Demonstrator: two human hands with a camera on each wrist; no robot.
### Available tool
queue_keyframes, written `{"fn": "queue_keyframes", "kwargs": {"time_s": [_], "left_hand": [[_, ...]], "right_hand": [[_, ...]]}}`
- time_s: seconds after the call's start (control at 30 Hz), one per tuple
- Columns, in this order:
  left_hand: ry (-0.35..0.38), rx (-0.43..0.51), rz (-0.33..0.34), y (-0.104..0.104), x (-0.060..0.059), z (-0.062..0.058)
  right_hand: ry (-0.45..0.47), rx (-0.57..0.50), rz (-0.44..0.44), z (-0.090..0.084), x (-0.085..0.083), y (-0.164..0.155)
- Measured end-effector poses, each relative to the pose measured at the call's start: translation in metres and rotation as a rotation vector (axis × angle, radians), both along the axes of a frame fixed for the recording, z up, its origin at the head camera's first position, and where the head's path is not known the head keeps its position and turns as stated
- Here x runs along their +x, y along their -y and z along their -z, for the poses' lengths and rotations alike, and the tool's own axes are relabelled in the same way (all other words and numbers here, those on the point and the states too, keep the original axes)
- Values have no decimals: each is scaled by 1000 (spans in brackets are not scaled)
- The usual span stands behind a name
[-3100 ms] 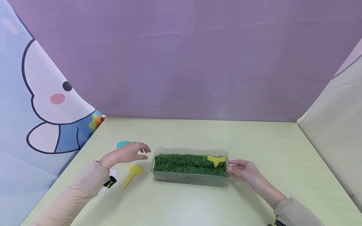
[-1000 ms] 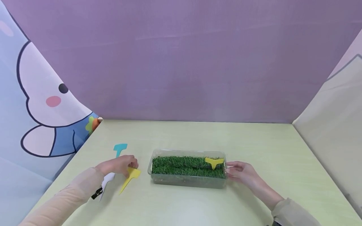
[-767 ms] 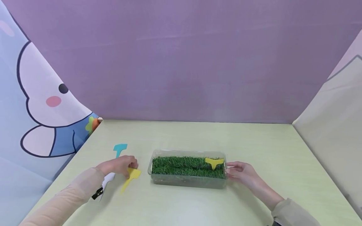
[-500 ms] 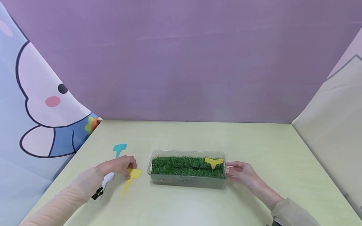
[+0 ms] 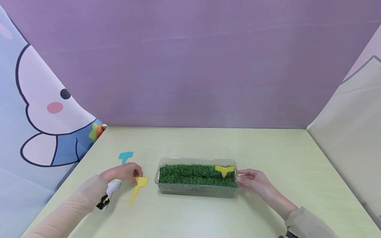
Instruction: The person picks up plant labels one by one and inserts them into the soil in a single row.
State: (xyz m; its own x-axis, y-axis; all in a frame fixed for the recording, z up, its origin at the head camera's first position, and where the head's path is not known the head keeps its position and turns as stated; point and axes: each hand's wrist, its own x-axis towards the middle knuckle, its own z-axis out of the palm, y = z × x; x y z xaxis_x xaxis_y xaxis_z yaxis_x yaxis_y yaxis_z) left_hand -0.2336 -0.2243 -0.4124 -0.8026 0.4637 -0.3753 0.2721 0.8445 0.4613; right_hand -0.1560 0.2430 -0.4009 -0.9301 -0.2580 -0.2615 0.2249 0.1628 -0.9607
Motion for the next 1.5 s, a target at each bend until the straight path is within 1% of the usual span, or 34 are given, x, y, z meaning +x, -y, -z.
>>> {"fn": "queue_keyframes", "kwargs": {"time_s": [0.07, 0.17, 0.27, 0.53, 0.73, 0.9, 1.13, 1.3, 1.5], "left_hand": [[15, 39, 0, 3, -1, 1], [30, 104, 23, 8, -4, 1], [46, 161, 38, 11, -6, -1], [116, 264, -39, 14, -6, -5], [176, 387, -48, 15, -2, -11], [204, 439, -64, 13, 0, -16], [188, 447, -65, 7, 2, -26], [140, 423, -78, 4, 4, -35], [79, 447, -72, 2, 7, -46]], "right_hand": [[4, 11, 6, 0, 0, 0], [6, 19, 15, 0, -1, 0], [7, 16, 17, 0, -1, 0], [10, 13, 22, 2, 0, 0], [14, 8, 19, 2, 0, 0], [12, -1, 15, 2, 0, 0], [28, -13, 46, 3, -1, 0], [27, -4, 42, 2, -1, 1], [20, 3, 35, 2, -1, 0]]}}
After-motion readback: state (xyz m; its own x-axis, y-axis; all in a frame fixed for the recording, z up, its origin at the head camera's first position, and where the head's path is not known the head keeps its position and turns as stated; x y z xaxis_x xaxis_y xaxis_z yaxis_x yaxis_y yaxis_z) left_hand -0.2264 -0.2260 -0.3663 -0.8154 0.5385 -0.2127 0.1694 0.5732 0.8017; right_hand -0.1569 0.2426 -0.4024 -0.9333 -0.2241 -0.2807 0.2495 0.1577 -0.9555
